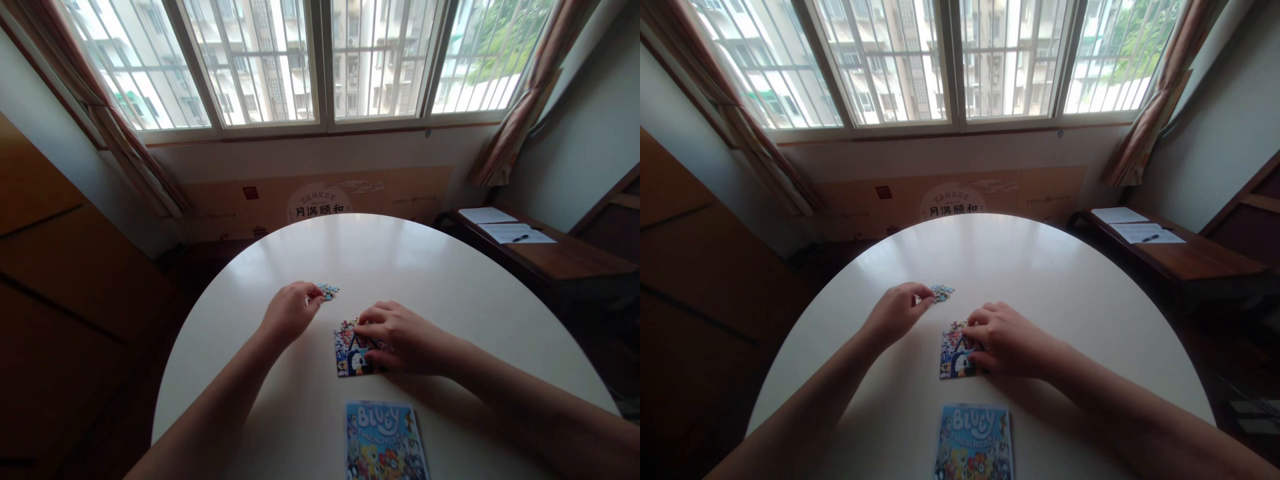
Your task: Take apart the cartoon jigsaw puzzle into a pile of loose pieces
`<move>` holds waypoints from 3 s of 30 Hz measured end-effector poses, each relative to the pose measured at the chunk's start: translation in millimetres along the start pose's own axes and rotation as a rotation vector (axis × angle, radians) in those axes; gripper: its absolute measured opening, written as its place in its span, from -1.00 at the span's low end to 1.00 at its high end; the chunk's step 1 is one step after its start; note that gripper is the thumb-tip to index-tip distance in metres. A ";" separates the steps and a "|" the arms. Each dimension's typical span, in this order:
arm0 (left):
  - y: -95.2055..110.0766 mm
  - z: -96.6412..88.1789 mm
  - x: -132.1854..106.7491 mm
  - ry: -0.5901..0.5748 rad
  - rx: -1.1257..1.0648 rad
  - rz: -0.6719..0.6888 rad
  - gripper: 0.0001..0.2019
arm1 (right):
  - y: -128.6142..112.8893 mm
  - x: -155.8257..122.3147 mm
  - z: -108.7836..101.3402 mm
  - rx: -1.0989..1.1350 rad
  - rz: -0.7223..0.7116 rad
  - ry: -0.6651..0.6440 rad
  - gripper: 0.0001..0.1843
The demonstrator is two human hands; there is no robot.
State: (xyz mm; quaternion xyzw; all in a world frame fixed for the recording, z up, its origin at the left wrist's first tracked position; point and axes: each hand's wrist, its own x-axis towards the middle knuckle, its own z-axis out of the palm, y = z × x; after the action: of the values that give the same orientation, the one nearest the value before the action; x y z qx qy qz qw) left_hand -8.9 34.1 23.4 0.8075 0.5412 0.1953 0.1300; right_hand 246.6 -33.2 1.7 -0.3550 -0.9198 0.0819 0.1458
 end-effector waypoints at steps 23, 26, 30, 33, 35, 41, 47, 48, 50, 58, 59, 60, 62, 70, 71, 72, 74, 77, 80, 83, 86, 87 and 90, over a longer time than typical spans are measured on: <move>29.2 21.0 -12.2 -0.163 -0.020 0.119 -0.91 | -3.6 2.4 1.0 -0.041 0.020 -0.032 -0.60; 23.7 13.9 -8.6 -0.154 -0.074 0.096 -0.92 | -3.8 2.6 0.4 -0.034 0.022 -0.034 -0.60; 15.0 8.8 -4.6 -0.103 -0.102 0.061 -0.92 | -4.7 2.8 -0.8 -0.030 0.021 -0.040 -0.62; 14.6 14.0 -5.2 -0.109 -0.086 0.076 -0.88 | -5.0 2.7 -0.5 -0.030 0.024 -0.041 -0.61; 16.9 19.9 -6.4 -0.129 -0.071 0.100 -0.88 | -5.0 2.7 0.0 -0.029 0.027 -0.041 -0.61; 21.9 26.0 -7.5 -0.133 -0.066 0.154 -0.85 | -4.6 3.0 0.8 -0.030 0.026 -0.035 -0.59; 22.9 23.3 -8.6 -0.149 -0.042 0.147 -0.84 | -3.9 2.4 1.3 -0.035 0.017 -0.023 -0.59; 23.3 23.3 -9.2 -0.158 -0.036 0.143 -0.85 | -3.7 2.3 1.4 -0.033 0.015 -0.020 -0.59; 24.0 23.6 -10.6 -0.176 -0.023 0.133 -0.88 | -3.3 2.0 1.8 -0.029 0.014 -0.018 -0.59; 23.9 25.1 -11.7 -0.214 -0.039 0.133 -0.88 | -3.4 2.3 2.0 -0.027 0.019 -0.022 -0.60; 23.9 25.0 -11.3 -0.218 -0.047 0.128 -0.89 | -3.5 2.3 1.7 -0.027 0.018 -0.021 -0.60; 24.0 25.0 -11.0 -0.222 -0.055 0.122 -0.89 | -3.5 2.4 1.4 -0.026 0.015 -0.020 -0.60; 24.6 24.7 -10.6 -0.226 -0.065 0.110 -0.89 | -3.8 2.4 0.9 -0.025 0.010 -0.019 -0.59; 26.8 26.5 -11.8 -0.220 -0.071 0.087 -0.87 | -3.6 2.5 1.8 -0.021 0.004 -0.012 -0.60; 26.6 27.9 -12.2 -0.212 -0.079 0.096 -0.84 | -3.4 2.4 2.1 -0.020 0.006 -0.012 -0.60; 26.3 29.5 -12.6 -0.203 -0.088 0.113 -0.81 | -3.1 2.4 2.3 -0.020 0.009 -0.013 -0.60; 25.4 32.9 -13.2 -0.188 -0.105 0.159 -0.78 | -2.6 2.3 2.6 -0.019 0.013 -0.019 -0.60; 24.5 36.3 -13.5 -0.174 -0.112 0.202 -0.79 | -2.4 2.7 2.6 -0.022 0.011 -0.021 -0.61; 25.7 36.7 -12.9 -0.170 -0.113 0.191 -0.81 | -2.7 3.5 2.6 -0.023 0.004 -0.018 -0.61; 28.8 36.2 -12.1 -0.168 -0.105 0.171 -0.81 | -3.2 4.0 3.0 -0.017 0.004 -0.010 -0.64; 31.4 36.1 -11.3 -0.176 -0.094 0.147 -0.82 | -3.7 3.8 3.2 0.002 -0.001 -0.006 -0.67; 31.9 36.1 -11.0 -0.179 -0.093 0.142 -0.82 | -3.9 3.5 3.2 0.007 -0.001 -0.007 -0.67; 31.6 35.3 -10.2 -0.182 -0.100 0.135 -0.82 | -4.4 2.9 3.1 0.006 0.002 -0.010 -0.68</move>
State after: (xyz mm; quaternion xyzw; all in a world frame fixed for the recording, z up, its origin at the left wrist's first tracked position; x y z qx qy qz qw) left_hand 29.8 12.8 3.5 0.8489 0.4613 0.1564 0.2053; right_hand 240.7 -34.6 0.5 -0.3551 -0.9198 0.0867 0.1425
